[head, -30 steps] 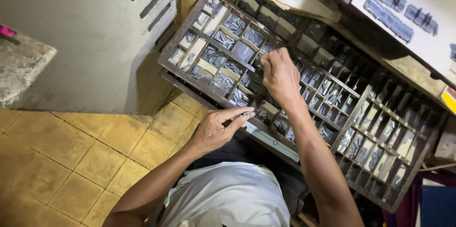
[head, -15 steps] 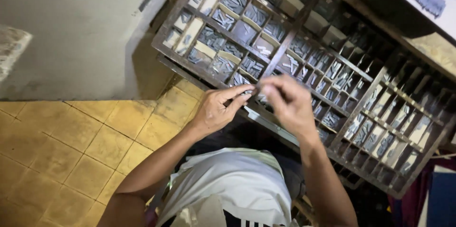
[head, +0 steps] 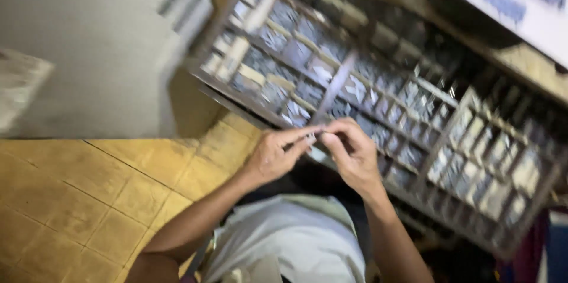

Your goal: The person selects individual metal printing type characters from a compartmentalized wooden case and places them onto a flat surface. They repeatedly pick up, inspect, and arrange the characters in rows while the camera moves erratically.

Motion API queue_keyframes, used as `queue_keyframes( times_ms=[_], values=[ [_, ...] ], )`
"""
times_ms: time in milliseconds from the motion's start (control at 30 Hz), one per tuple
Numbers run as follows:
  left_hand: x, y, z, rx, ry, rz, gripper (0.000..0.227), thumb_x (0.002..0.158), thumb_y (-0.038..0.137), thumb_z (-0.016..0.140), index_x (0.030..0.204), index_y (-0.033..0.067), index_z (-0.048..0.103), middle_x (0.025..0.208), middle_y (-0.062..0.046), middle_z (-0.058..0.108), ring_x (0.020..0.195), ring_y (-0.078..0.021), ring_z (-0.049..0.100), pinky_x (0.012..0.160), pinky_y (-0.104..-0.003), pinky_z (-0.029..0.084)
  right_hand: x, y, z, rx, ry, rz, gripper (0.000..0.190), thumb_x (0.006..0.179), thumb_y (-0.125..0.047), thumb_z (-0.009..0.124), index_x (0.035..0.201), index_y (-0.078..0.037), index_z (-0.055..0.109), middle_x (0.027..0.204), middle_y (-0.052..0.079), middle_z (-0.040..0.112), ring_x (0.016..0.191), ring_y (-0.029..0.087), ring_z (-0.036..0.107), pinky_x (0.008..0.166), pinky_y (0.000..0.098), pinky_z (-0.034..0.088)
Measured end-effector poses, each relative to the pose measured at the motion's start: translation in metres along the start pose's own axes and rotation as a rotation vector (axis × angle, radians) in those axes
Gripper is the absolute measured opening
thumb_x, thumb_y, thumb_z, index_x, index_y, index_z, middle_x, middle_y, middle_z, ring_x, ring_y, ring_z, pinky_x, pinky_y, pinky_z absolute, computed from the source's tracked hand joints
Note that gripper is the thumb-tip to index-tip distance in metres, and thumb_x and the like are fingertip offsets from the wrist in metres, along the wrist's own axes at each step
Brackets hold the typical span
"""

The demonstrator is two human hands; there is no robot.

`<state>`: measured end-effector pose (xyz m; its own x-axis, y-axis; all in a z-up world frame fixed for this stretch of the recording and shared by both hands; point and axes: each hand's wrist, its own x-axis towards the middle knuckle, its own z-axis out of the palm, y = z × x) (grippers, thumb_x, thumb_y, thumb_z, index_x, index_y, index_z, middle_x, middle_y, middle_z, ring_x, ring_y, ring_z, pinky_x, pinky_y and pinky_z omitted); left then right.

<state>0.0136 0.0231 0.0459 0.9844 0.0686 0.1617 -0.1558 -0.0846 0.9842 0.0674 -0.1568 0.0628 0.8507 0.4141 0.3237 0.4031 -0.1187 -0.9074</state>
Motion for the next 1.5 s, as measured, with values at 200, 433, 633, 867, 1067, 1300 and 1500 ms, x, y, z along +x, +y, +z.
queue_keyframes(
  times_ms=[200,433,633,867,1067,1300,1500],
  values=[
    [-0.012,-0.029,-0.021,-0.245,0.087,-0.242,0.029,0.098,0.013,0.065,0.125,0.0055,0.073,0.1,-0.02,0.079,0.077,-0.0198,0.077,0.057,-0.027,0.061,0.067,0.002,0.026,0.059,0.009,0.123,0.007,0.099,-0.007,0.068,0.1,0.001,0.069,0.074,0.012,0.068,0.052,0.013,0.059,0.051,0.0279,0.051],
    [-0.032,-0.044,-0.032,-0.365,0.052,-0.454,0.032,0.099,0.019,0.065,0.126,0.0026,0.071,0.107,-0.02,0.079,0.076,-0.0183,0.077,0.054,-0.023,0.062,0.176,0.037,0.103,0.001,0.06,0.245,0.009,0.09,-0.009,0.069,0.088,-0.002,0.073,0.07,0.016,0.07,0.051,0.018,0.068,0.037,0.026,0.055],
    [-0.029,-0.03,-0.049,-0.447,0.12,-0.451,0.033,0.096,0.018,0.068,0.124,-0.0002,0.071,0.104,-0.02,0.08,0.073,-0.0185,0.078,0.052,-0.023,0.063,0.214,0.042,0.128,0.03,0.153,0.342,0.012,0.089,-0.007,0.072,0.096,0.003,0.075,0.078,0.017,0.075,0.051,0.014,0.07,0.034,0.0207,0.056],
    [-0.024,-0.032,-0.052,-0.386,0.165,-0.308,0.03,0.099,0.017,0.064,0.122,-0.001,0.073,0.102,-0.021,0.08,0.073,-0.0198,0.079,0.052,-0.024,0.063,0.145,0.023,0.088,0.047,0.144,0.202,0.012,0.096,-0.01,0.072,0.104,-0.001,0.074,0.075,0.018,0.073,0.056,0.017,0.068,0.047,0.0252,0.06],
    [-0.021,-0.03,-0.034,-0.298,0.159,-0.267,0.028,0.099,0.015,0.064,0.12,-0.0003,0.073,0.1,-0.021,0.08,0.071,-0.0196,0.078,0.052,-0.025,0.062,0.044,0.03,0.052,-0.01,0.171,0.037,0.024,0.093,0.006,0.072,0.117,0.003,0.067,0.093,0.016,0.078,0.08,0.015,0.072,0.076,0.0313,0.06],
    [-0.018,-0.008,-0.017,-0.171,0.139,-0.094,0.025,0.098,0.011,0.064,0.119,0.0024,0.075,0.098,-0.017,0.081,0.072,-0.0194,0.079,0.054,-0.026,0.063,0.007,0.013,0.03,-0.024,0.249,-0.098,0.032,0.086,0.011,0.077,0.115,0.008,0.063,0.088,0.017,0.078,0.073,0.017,0.075,0.07,0.0317,0.062],
    [-0.023,-0.006,-0.004,-0.161,0.138,-0.087,0.025,0.098,0.012,0.064,0.119,0.0027,0.075,0.097,-0.018,0.08,0.073,-0.0199,0.078,0.055,-0.027,0.063,0.0,-0.001,0.021,-0.093,0.252,-0.077,0.023,0.085,0.006,0.08,0.105,0.004,0.069,0.086,0.013,0.079,0.076,0.015,0.076,0.071,0.0305,0.062]
  ],
)
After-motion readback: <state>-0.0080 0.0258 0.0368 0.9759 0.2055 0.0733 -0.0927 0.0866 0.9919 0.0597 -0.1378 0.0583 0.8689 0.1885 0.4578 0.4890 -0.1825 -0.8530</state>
